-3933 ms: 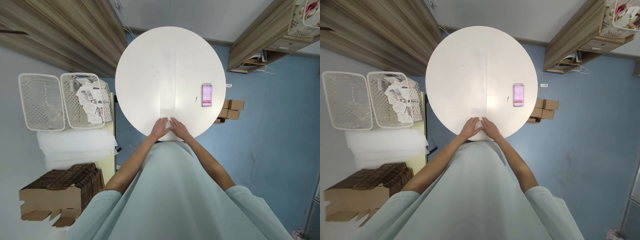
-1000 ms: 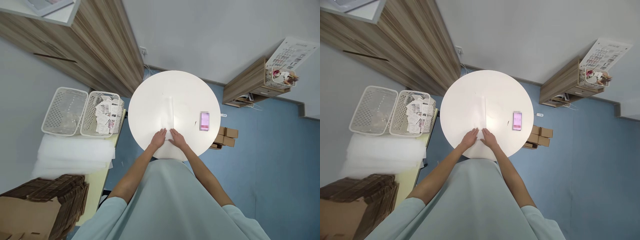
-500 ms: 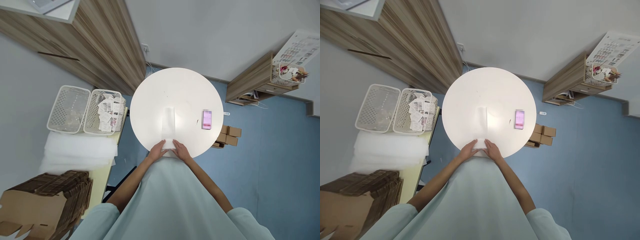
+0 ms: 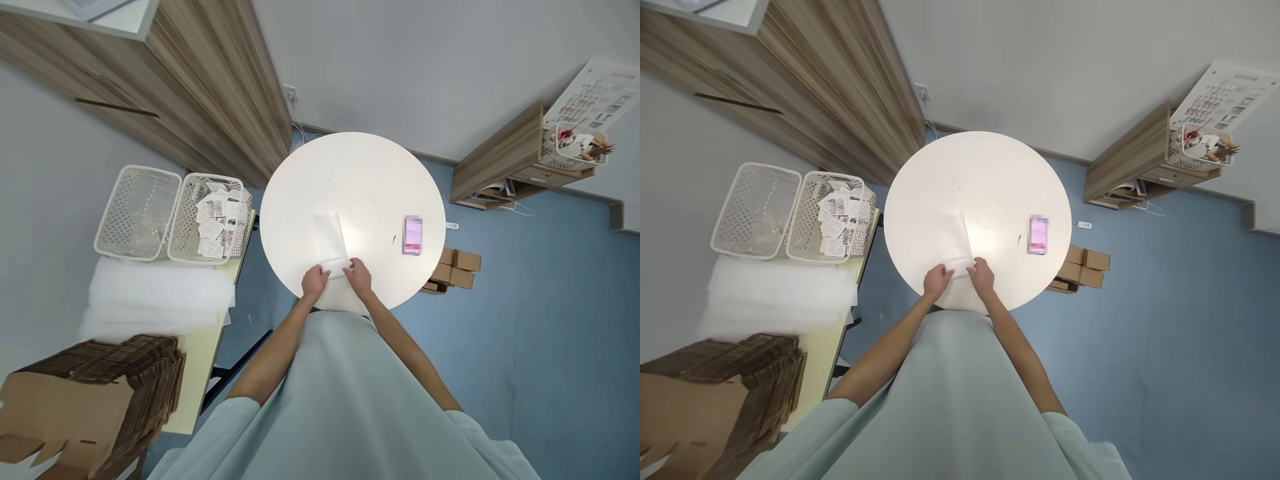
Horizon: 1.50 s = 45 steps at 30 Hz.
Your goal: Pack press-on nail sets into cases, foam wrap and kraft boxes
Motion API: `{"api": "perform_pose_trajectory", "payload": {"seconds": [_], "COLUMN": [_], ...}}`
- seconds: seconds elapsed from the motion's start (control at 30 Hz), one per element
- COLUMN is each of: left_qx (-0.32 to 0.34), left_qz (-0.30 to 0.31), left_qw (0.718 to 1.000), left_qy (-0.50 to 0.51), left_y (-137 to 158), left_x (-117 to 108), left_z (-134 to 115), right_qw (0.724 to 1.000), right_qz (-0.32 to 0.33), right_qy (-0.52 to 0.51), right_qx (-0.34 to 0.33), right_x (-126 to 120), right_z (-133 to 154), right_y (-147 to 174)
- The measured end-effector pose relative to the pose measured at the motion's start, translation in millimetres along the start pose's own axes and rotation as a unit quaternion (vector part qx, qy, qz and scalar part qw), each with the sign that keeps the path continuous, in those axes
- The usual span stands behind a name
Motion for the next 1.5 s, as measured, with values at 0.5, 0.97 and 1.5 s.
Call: {"api": "perform_pose_trajectory", "payload": {"seconds": [0.5,0.97,1.5], "left_qx": [0.318,0.201,0.167], "left_qz": [0.036,0.064,-0.044], "left_qw": [0.941,0.977,0.981], "left_qy": [-0.110,0.012,-0.092], "left_y": [34,24,-12], "left_x": [40,19,-5], "left_z": [-25,-15,-68], "right_qw": [0.946,0.977,0.988], "right_qz": [0.055,0.028,-0.047], "right_qy": [0.170,0.095,0.119], "right_qx": [-0.272,-0.190,-0.092], "right_x": [37,35,-5], "right_z": [15,-4,36], "right_y": [48,54,-10]}}
Point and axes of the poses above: each hand's wrist, its own y-axis away from the middle knuckle, its own x-axis out of the palm, z = x × y, the point moved 9 cm from there along -y, towards the middle knuckle, and after that the axes turned 8 degrees about z, right-handed, at the moved point
